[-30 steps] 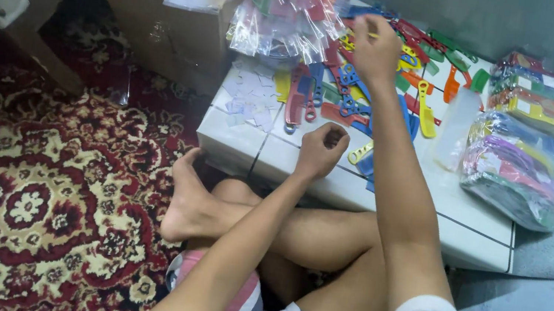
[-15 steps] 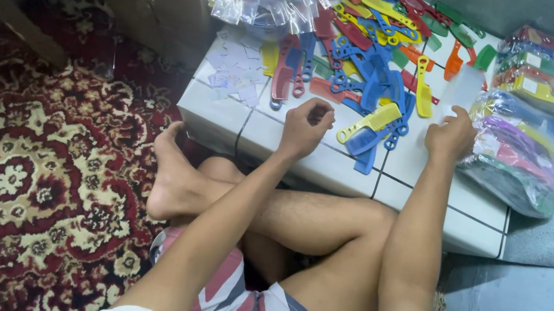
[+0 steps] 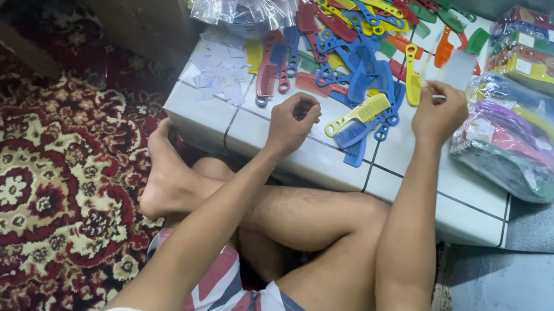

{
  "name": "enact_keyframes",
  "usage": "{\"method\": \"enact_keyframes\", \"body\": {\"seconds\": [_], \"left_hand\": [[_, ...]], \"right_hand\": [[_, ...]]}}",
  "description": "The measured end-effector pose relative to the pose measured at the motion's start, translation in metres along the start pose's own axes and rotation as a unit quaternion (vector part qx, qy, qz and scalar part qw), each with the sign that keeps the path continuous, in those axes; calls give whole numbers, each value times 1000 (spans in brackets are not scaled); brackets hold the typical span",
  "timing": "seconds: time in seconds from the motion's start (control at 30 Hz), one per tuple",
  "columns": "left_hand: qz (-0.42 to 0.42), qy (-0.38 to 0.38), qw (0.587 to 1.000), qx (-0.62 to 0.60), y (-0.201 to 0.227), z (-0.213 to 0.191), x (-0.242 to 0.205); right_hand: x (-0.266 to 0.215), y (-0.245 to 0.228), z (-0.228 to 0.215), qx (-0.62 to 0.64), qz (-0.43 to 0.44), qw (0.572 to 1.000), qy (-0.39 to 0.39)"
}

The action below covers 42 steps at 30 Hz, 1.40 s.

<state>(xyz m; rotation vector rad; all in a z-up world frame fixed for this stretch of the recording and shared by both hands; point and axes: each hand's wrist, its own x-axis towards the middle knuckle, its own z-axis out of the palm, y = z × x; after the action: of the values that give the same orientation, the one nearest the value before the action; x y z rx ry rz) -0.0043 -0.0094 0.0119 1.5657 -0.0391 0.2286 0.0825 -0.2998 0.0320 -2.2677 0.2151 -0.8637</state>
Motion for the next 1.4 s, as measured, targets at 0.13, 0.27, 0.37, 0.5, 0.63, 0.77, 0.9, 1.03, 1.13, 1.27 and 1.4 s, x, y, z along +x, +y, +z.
{"method": "enact_keyframes", "body": {"seconds": [0.13, 0.27, 0.37, 0.5, 0.63, 0.77, 0.9, 1.03, 1.13, 1.27, 1.4], "left_hand": [[-11, -6, 1000, -15, -2, 3, -2], [-11, -26, 997, -75, -4, 6, 0], [-18, -37, 995, -94, -8, 3, 2], [-27, -19, 984, -176, -14, 1, 8], [-9, -18, 978, -206, -20, -1, 10], [-41, -21, 969, -243, -18, -2, 12], [-90, -10, 953, -290, -32, -4, 17], [-111, -10, 941, -318, -28, -4, 18], [-122, -10, 938, -324, -27, -5, 18], [-130, -8, 933, -335, -37, -6, 22], [-141, -11, 926, -349, -27, -9, 20]], "right_hand": [[-32, -91, 13, 232, 18, 967, -99], [-55, -117, 41, 349, 29, 899, -264], [-62, -121, 48, 334, 19, 896, -293], [-54, -107, 48, 169, -14, 951, -259], [-51, -77, 54, 83, -99, 956, -265], [-53, -64, 66, -65, -207, 935, -281], [-55, -62, 80, -153, -166, 934, -279], [-56, -64, 82, -193, -153, 924, -293], [-59, -68, 77, -192, -148, 924, -294], [-58, -65, 78, -168, -134, 931, -294], [-60, -69, 74, -144, -137, 933, -299]]}}
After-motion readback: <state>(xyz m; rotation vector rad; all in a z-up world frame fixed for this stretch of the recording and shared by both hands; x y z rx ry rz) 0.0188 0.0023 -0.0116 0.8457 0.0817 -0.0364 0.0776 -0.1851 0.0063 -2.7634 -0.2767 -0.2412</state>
